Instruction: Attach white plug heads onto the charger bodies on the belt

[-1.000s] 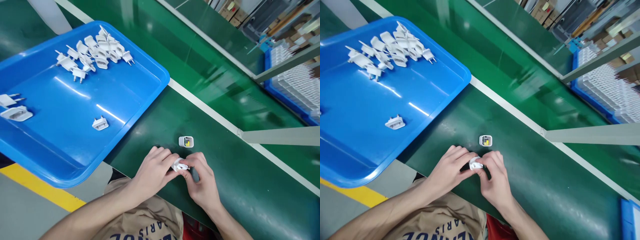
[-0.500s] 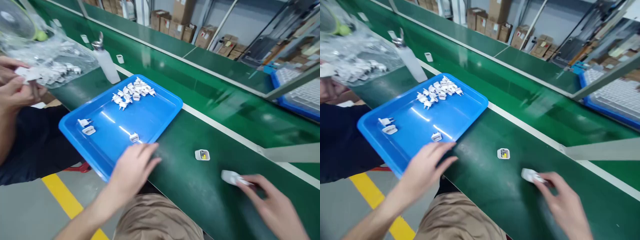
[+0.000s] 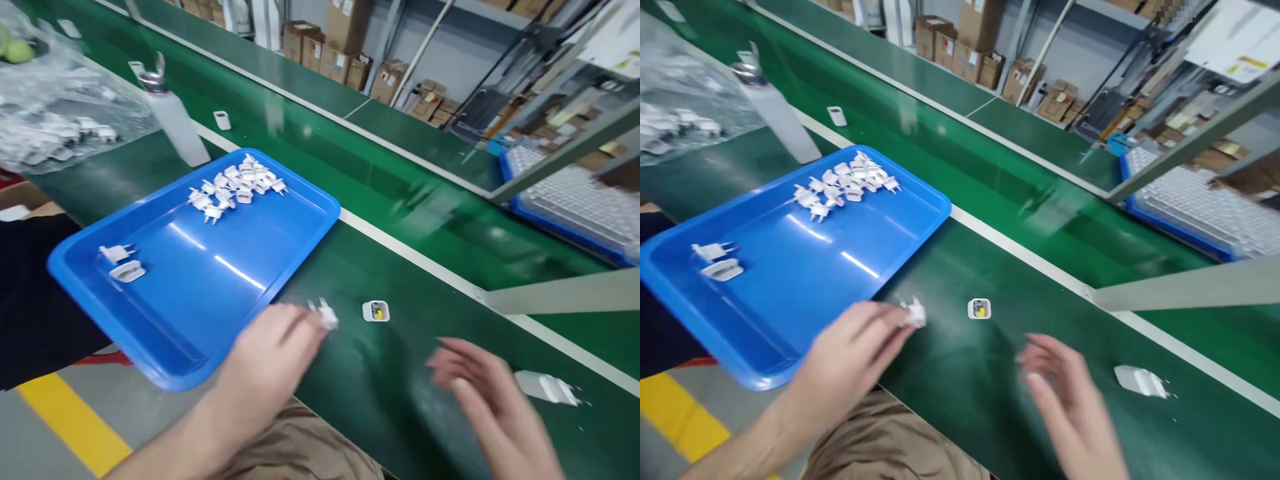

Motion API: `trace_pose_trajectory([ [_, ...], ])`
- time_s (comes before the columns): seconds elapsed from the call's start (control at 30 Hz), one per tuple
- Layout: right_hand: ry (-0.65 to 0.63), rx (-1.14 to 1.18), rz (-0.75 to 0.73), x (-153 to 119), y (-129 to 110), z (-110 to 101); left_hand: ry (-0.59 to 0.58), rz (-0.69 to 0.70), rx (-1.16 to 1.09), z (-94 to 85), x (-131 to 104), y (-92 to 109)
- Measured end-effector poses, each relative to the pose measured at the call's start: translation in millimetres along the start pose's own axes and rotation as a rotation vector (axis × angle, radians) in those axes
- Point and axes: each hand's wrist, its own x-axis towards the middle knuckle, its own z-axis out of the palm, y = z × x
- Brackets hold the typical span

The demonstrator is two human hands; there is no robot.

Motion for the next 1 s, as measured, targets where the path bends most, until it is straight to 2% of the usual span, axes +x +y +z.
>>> trace_pose_trajectory([
  [0.07, -0.286, 0.344, 0.125, 15, -9, 27, 0.007, 0.155, -0.155, 20.5, 9, 31],
  [0.13, -0.36, 0.549, 0.223, 31, -14, 43, -0.017, 0.214, -0.299, 38.9, 16, 49],
  [0.2, -0.309, 0.609, 0.26, 45, -13, 44, -0.081, 0.128, -0.397, 53.8, 24, 51],
  [0.3, -0.19, 0.525, 0.175, 59, -3, 36, -0.195, -0.046, -0.387, 72.6, 35, 36],
  [0.43, -0.046, 0.201, -0.062, 72, 17, 40, -0.312, -0.074, -0.366, 96.5, 45, 21],
  [0.6, 0.011, -0.064, -0.207, 77, 30, 54, -0.229, -0.158, -0.228, 114.5, 43, 33],
  [0.73, -0.026, -0.086, -0.246, 75, 28, 52, -0.227, -0.137, -0.266, 118.7, 39, 38],
  [0.9, -0.056, -0.146, -0.363, 73, 25, 54, -0.208, -0.127, -0.35, 121.2, 36, 32],
  [1.0, -0.053, -0.157, -0.371, 71, 27, 57, -0.214, -0.12, -0.386, 122.0, 34, 30],
])
